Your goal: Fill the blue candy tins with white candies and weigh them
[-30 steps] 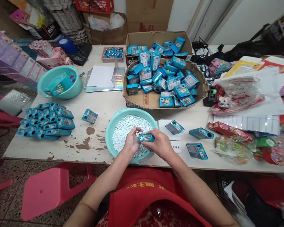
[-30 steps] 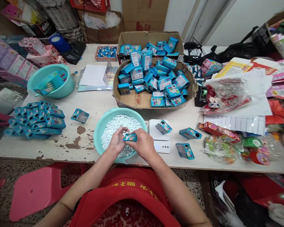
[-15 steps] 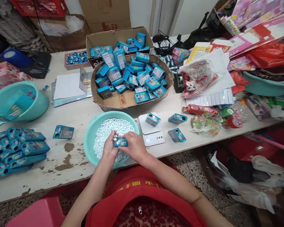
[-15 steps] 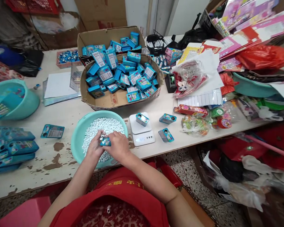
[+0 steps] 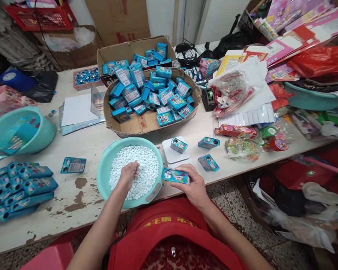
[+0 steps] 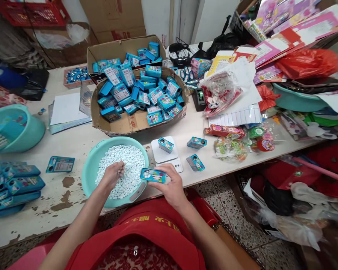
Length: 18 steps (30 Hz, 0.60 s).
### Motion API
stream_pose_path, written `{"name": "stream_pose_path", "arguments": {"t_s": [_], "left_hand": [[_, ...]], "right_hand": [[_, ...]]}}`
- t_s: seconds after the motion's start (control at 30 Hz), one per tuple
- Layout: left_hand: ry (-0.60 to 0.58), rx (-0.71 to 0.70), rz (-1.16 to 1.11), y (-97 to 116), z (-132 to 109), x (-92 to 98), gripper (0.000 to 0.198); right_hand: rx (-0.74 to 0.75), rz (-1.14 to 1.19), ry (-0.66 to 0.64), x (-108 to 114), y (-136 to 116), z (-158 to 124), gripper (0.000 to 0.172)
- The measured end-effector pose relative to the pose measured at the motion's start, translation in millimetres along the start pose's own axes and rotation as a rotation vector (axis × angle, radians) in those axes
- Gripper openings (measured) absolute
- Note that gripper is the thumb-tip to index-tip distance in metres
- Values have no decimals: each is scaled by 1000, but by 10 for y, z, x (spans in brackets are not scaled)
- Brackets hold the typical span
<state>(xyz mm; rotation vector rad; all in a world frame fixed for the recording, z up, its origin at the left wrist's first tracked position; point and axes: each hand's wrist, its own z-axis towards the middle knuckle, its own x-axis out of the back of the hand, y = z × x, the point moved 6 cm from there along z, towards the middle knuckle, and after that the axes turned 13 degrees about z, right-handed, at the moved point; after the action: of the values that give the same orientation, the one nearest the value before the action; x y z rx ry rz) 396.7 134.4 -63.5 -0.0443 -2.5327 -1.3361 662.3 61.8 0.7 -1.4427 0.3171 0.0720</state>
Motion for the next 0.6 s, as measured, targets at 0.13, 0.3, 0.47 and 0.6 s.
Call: {"name": "stream_pose_path", "arguments": {"t_s": [0.13, 0.3, 0.47, 0.6], "left_hand": [[-44, -269, 563, 164, 47, -59, 20], [-73, -313, 901, 241, 123, -175, 21], [-57, -349, 1082, 296, 174, -247, 25], [-51, -369, 1162, 331, 190, -275, 27]], "right_hand": [[-78, -89, 193, 609, 121, -255, 33], [-175, -161, 350, 1120, 336, -604, 36], [-219, -217, 410, 1248, 465, -768, 36], [-208, -203, 413, 1207, 506, -757, 37]]}}
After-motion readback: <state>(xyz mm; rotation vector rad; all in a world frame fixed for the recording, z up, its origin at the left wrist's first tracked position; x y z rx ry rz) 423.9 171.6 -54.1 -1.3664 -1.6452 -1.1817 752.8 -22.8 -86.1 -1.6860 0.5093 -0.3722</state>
